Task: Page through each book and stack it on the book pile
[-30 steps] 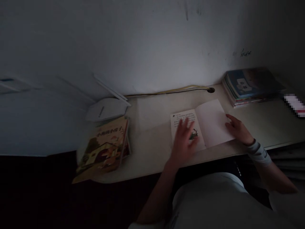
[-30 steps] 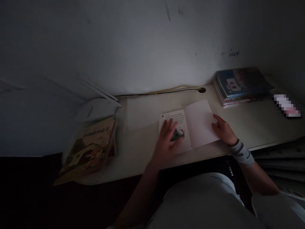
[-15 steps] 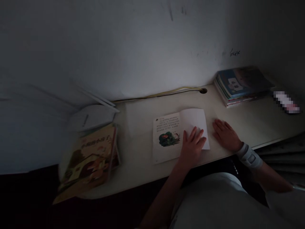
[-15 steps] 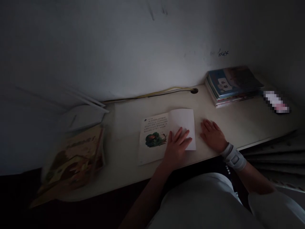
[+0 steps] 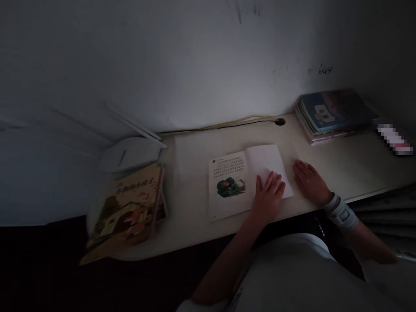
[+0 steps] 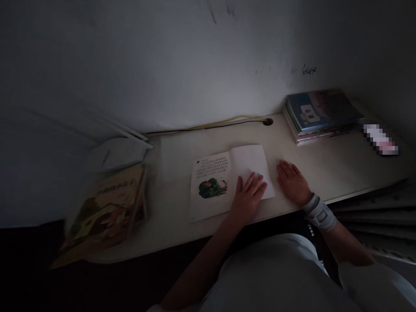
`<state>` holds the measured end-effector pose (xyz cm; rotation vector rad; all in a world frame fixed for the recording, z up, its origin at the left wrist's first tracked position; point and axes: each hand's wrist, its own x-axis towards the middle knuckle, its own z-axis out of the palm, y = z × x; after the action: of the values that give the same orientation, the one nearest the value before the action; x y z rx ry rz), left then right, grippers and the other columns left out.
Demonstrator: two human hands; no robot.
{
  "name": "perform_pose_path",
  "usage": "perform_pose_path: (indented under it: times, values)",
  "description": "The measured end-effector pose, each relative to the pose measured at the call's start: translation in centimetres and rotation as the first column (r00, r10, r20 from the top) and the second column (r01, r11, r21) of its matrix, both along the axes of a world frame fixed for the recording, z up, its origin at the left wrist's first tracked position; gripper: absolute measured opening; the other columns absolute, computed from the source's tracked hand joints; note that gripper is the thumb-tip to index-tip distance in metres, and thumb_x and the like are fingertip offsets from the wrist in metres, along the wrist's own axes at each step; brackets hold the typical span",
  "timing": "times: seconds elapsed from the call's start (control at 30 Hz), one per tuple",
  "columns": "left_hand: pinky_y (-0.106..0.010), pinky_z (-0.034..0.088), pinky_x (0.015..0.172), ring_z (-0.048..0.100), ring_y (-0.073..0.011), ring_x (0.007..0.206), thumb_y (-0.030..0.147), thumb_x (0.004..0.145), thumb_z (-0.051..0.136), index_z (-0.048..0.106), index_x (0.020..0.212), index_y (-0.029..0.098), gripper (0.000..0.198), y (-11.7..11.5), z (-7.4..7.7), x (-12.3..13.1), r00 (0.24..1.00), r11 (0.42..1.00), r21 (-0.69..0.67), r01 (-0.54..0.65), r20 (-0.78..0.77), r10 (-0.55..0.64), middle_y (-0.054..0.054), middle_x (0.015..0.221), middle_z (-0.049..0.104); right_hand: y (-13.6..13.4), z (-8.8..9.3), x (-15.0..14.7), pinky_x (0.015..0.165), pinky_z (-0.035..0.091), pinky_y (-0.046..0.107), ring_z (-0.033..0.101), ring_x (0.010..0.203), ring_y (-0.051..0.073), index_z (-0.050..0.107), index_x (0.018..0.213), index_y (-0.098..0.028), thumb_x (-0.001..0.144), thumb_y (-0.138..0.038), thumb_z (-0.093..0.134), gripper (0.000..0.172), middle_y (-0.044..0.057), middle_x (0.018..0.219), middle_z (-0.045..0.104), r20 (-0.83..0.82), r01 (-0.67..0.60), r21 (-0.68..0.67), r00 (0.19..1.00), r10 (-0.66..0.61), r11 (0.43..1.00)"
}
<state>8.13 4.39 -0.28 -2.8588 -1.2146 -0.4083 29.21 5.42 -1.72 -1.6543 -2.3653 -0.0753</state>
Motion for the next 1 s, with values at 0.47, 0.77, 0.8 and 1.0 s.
perform_pose_path:
  times: [0.47,0.77,0.8,1.0]
  values:
    - [-0.062,0.030,0.106,0.035,-0.0295,0.135,0.023,0.093,0.037,0.053,0.128,0.018,0.039,-1.7,0.1,1.0,0.998,0.998,0.027,0.061,-0.025,-0.061,-0.010,0.141,0.048,0.0,0.1,-0.3,0.107,0.033,0.045,0.042,0.131,0.027,0.048,0.132,-0.004,0.094,-0.022,0.031,0.045,0.020,0.138,0.048,-0.013,0.034,0.022,0.999,-0.033,0.999]
    - [-0.059,0.026,0.109,0.033,-0.0305,0.136,0.022,0.090,0.038,0.051,0.132,0.017,0.044,-2.1,0.0,1.5,0.995,0.996,0.008,0.093,-0.028,-0.093,-0.012,0.142,0.046,0.2,-0.1,0.0,0.107,0.033,0.046,0.040,0.132,0.028,0.047,0.132,-0.002,0.095,-0.029,0.032,0.048,0.023,0.137,0.048,-0.076,0.033,0.005,0.997,-0.032,0.999]
    - [-0.059,0.026,0.109,0.033,-0.0307,0.136,0.022,0.090,0.038,0.050,0.132,0.017,0.045,-2.1,0.0,1.5,0.995,0.995,0.002,0.095,-0.037,-0.095,-0.012,0.142,0.046,0.2,-0.2,0.1,0.107,0.033,0.047,0.039,0.132,0.029,0.046,0.133,-0.002,0.095,-0.033,0.034,0.051,0.024,0.138,0.047,-0.084,0.028,0.006,0.996,-0.028,1.000]
    - [-0.056,0.027,0.109,0.040,-0.0300,0.132,0.019,0.090,0.036,0.045,0.135,0.012,0.046,-1.7,0.3,2.1,0.993,0.996,-0.035,0.081,-0.087,-0.084,-0.015,0.140,0.048,0.1,-0.3,0.4,0.107,0.033,0.049,0.036,0.134,0.031,0.043,0.135,-0.003,0.092,-0.042,0.042,0.058,0.024,0.139,0.044,-0.092,-0.002,-0.001,0.996,0.002,1.000]
